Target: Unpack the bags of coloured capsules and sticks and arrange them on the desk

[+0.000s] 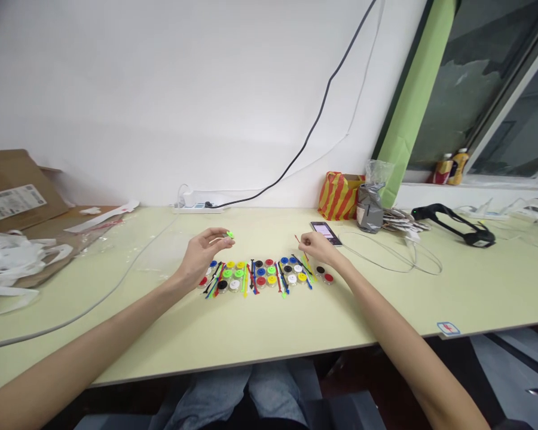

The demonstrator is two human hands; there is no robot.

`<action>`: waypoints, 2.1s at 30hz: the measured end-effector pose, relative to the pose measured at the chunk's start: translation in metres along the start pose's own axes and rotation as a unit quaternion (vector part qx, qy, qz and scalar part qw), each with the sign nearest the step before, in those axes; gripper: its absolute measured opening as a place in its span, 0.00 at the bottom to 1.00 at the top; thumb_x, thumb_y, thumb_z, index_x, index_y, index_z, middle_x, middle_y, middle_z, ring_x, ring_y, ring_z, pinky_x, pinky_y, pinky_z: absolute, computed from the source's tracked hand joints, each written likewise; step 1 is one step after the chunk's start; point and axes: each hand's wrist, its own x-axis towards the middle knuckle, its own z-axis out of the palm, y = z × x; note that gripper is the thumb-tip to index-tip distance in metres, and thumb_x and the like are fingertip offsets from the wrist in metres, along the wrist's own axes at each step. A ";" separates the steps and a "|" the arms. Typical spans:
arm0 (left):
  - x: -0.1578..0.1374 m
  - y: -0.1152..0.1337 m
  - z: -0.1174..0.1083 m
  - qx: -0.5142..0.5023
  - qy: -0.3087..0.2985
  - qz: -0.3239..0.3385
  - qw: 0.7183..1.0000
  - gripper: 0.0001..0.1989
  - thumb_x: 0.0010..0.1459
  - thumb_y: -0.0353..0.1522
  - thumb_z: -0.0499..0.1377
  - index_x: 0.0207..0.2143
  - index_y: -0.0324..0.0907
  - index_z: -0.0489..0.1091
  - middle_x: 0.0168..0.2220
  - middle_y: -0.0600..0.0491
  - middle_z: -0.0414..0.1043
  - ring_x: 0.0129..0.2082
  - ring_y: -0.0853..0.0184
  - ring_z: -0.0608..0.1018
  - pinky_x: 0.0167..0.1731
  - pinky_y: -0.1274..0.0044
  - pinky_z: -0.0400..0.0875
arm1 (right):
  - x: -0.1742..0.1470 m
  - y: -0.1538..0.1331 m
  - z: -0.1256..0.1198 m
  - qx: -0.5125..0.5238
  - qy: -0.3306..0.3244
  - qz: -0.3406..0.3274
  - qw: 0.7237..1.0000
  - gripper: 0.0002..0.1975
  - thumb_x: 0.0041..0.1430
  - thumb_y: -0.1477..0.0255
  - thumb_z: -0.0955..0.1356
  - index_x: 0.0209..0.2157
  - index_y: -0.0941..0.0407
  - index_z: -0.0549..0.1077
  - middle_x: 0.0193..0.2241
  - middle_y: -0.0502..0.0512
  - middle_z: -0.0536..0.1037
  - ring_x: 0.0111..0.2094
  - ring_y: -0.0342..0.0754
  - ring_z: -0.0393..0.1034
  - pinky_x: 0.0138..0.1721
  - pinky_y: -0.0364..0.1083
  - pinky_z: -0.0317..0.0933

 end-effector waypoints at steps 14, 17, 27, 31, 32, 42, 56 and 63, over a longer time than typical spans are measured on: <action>0.003 -0.012 0.025 0.007 -0.072 0.001 0.997 0.20 0.47 0.41 0.73 0.38 0.39 0.74 0.37 0.50 0.78 0.37 0.62 0.82 0.42 0.69 0.76 | 0.043 -0.120 0.058 0.315 0.046 -0.075 0.945 0.09 0.55 0.70 0.66 0.22 0.57 0.68 0.19 0.50 0.73 0.22 0.41 0.65 0.25 0.40 0.57; -0.004 -0.012 0.026 -0.006 -0.081 -0.002 0.997 0.20 0.46 0.41 0.74 0.37 0.39 0.74 0.35 0.50 0.78 0.36 0.62 0.82 0.41 0.70 0.77 | 0.030 -0.129 0.060 0.341 0.014 -0.089 0.936 0.11 0.59 0.68 0.66 0.24 0.57 0.67 0.19 0.47 0.70 0.21 0.40 0.62 0.24 0.40 0.54; -0.009 -0.012 0.022 0.001 -0.095 0.017 0.995 0.18 0.48 0.38 0.74 0.37 0.39 0.73 0.34 0.50 0.79 0.35 0.62 0.83 0.38 0.71 0.78 | 0.002 -0.140 0.053 0.325 0.026 -0.097 0.940 0.15 0.67 0.59 0.65 0.31 0.56 0.68 0.22 0.47 0.72 0.21 0.41 0.67 0.21 0.40 0.58; -0.009 -0.013 0.021 0.014 -0.096 0.022 0.995 0.18 0.49 0.38 0.73 0.39 0.39 0.74 0.35 0.49 0.79 0.36 0.61 0.83 0.38 0.71 0.78 | 0.005 -0.134 0.057 0.353 0.027 -0.119 0.928 0.17 0.67 0.56 0.66 0.36 0.56 0.69 0.24 0.49 0.74 0.24 0.43 0.70 0.26 0.42 0.64; -0.009 -0.013 0.021 0.017 -0.095 0.022 0.995 0.18 0.50 0.38 0.73 0.39 0.39 0.74 0.35 0.49 0.79 0.36 0.61 0.83 0.38 0.71 0.78 | 0.007 -0.132 0.058 0.361 0.027 -0.128 0.923 0.17 0.67 0.55 0.66 0.36 0.56 0.70 0.25 0.50 0.74 0.25 0.44 0.70 0.29 0.43 0.65; -0.007 -0.007 0.018 0.009 -0.060 0.033 0.998 0.18 0.51 0.41 0.72 0.38 0.38 0.75 0.36 0.49 0.79 0.35 0.60 0.84 0.38 0.68 0.80 | 0.014 -0.123 0.077 0.408 0.084 -0.132 0.900 0.15 0.63 0.59 0.70 0.40 0.56 0.74 0.30 0.52 0.77 0.29 0.46 0.74 0.33 0.46 0.68; -0.009 -0.006 0.021 -0.022 -0.044 0.023 0.999 0.19 0.48 0.41 0.74 0.35 0.38 0.75 0.35 0.49 0.80 0.39 0.57 0.84 0.45 0.63 0.80 | 0.014 -0.123 0.075 0.351 0.157 -0.106 0.917 0.11 0.62 0.64 0.70 0.38 0.56 0.81 0.33 0.56 0.78 0.31 0.47 0.74 0.38 0.49 0.70; -0.007 -0.007 0.019 -0.030 -0.040 0.013 0.999 0.21 0.45 0.43 0.75 0.32 0.38 0.74 0.32 0.50 0.79 0.35 0.58 0.84 0.40 0.66 0.81 | 0.009 -0.128 0.067 0.289 0.170 -0.144 0.931 0.09 0.62 0.65 0.71 0.36 0.56 0.80 0.33 0.55 0.77 0.34 0.47 0.73 0.38 0.48 0.69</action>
